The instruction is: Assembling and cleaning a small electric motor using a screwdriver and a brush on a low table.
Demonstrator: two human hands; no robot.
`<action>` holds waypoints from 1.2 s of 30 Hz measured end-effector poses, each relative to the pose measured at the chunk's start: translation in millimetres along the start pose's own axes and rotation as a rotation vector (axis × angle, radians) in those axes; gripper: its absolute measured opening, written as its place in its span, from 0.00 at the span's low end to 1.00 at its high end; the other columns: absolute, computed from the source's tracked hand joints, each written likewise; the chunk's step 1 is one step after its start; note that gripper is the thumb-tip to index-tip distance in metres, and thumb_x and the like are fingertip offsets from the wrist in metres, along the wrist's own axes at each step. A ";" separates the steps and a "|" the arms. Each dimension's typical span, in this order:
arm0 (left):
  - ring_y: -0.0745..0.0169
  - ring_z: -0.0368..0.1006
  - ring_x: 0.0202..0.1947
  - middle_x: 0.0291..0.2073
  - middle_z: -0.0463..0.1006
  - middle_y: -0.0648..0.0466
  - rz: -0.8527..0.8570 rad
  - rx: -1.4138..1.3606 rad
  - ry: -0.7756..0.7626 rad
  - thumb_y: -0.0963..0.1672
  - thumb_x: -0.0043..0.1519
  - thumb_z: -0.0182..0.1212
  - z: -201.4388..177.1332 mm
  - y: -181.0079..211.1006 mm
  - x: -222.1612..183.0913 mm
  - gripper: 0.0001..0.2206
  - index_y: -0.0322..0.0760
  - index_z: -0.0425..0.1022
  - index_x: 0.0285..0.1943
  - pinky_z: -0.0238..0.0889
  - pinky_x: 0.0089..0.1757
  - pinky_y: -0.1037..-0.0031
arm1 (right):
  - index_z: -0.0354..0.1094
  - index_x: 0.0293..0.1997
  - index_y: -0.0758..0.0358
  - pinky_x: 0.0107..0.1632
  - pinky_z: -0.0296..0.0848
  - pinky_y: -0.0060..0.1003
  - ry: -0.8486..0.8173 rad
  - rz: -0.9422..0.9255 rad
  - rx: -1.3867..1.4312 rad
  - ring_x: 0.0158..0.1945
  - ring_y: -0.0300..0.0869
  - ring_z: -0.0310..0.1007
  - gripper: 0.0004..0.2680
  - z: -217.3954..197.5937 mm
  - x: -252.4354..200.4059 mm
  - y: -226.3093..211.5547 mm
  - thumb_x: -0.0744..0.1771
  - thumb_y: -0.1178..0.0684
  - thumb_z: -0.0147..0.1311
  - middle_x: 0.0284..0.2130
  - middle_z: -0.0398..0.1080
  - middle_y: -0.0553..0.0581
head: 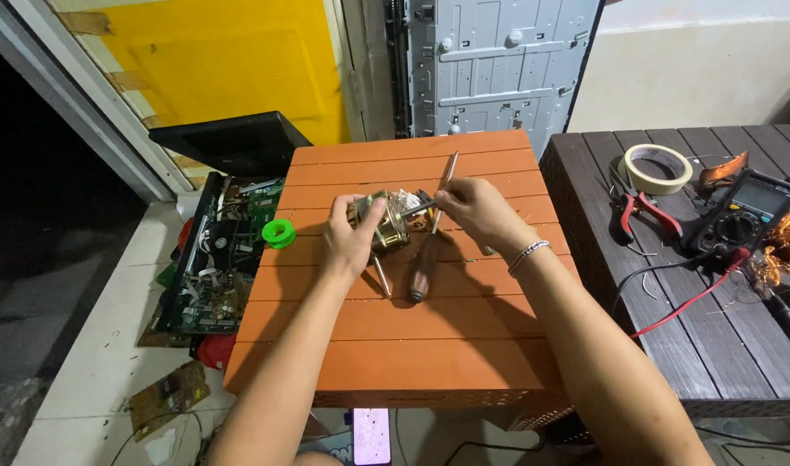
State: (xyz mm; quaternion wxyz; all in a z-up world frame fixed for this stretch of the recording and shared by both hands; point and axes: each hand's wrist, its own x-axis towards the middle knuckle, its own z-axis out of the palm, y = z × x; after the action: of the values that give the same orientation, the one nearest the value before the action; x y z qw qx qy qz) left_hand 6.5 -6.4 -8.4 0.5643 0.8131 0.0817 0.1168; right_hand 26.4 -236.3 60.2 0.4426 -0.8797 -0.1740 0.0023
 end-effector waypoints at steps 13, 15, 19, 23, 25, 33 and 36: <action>0.45 0.76 0.52 0.47 0.80 0.42 0.062 -0.078 0.024 0.60 0.47 0.77 -8.7 2.1 4.0 0.34 0.43 0.75 0.56 0.69 0.50 0.58 | 0.70 0.29 0.65 0.42 0.70 0.51 0.079 0.058 -0.068 0.34 0.60 0.74 0.20 12.7 -6.7 -16.9 0.71 0.38 0.46 0.23 0.72 0.67; 0.51 0.76 0.51 0.46 0.80 0.46 0.031 -0.101 0.038 0.58 0.47 0.78 -8.5 -1.2 5.7 0.31 0.44 0.76 0.55 0.69 0.49 0.62 | 0.67 0.32 0.62 0.36 0.72 0.53 0.101 -0.195 -0.213 0.31 0.62 0.75 0.12 10.6 -11.6 -22.5 0.72 0.47 0.49 0.21 0.70 0.64; 0.47 0.76 0.53 0.48 0.80 0.43 0.040 -0.093 0.027 0.59 0.48 0.76 -8.7 -0.7 5.4 0.32 0.44 0.75 0.56 0.69 0.51 0.59 | 0.65 0.37 0.58 0.37 0.74 0.51 0.108 -0.312 -0.244 0.33 0.58 0.76 0.07 17.3 -4.0 -5.7 0.72 0.50 0.48 0.24 0.70 0.60; 0.37 0.71 0.58 0.53 0.76 0.36 0.113 -0.148 0.012 0.62 0.52 0.69 -3.3 -5.3 4.6 0.33 0.41 0.74 0.58 0.64 0.56 0.52 | 0.65 0.38 0.55 0.39 0.72 0.59 0.206 -0.391 -0.252 0.37 0.64 0.75 0.10 29.3 -2.7 6.4 0.72 0.43 0.48 0.25 0.69 0.62; 0.33 0.69 0.59 0.54 0.74 0.33 0.144 -0.183 0.019 0.62 0.53 0.68 -3.0 -5.9 0.7 0.34 0.40 0.73 0.58 0.63 0.57 0.50 | 0.64 0.38 0.55 0.40 0.70 0.61 0.243 -0.433 -0.234 0.37 0.67 0.74 0.11 32.1 -7.0 2.5 0.72 0.42 0.47 0.24 0.67 0.65; 0.38 0.75 0.53 0.47 0.81 0.42 0.213 0.019 0.144 0.64 0.60 0.57 -12.0 -20.2 1.8 0.26 0.50 0.77 0.54 0.65 0.53 0.56 | 0.62 0.39 0.51 0.39 0.73 0.58 0.277 -0.525 -0.111 0.36 0.64 0.75 0.08 36.1 -5.9 9.4 0.72 0.42 0.46 0.27 0.70 0.64; 0.39 0.75 0.54 0.48 0.81 0.46 0.218 0.109 0.161 0.66 0.60 0.53 -13.6 -32.9 12.3 0.26 0.56 0.76 0.53 0.65 0.54 0.56 | 0.62 0.38 0.52 0.38 0.73 0.53 0.305 -0.534 -0.103 0.34 0.61 0.76 0.08 42.8 -2.5 11.2 0.72 0.45 0.47 0.24 0.70 0.60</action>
State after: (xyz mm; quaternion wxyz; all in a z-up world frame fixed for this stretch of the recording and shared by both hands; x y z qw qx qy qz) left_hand 14.5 20.5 -33.4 0.4950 0.8347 0.0440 0.2375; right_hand 20.7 -209.8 25.1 0.4032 -0.8143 -0.3306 -0.2548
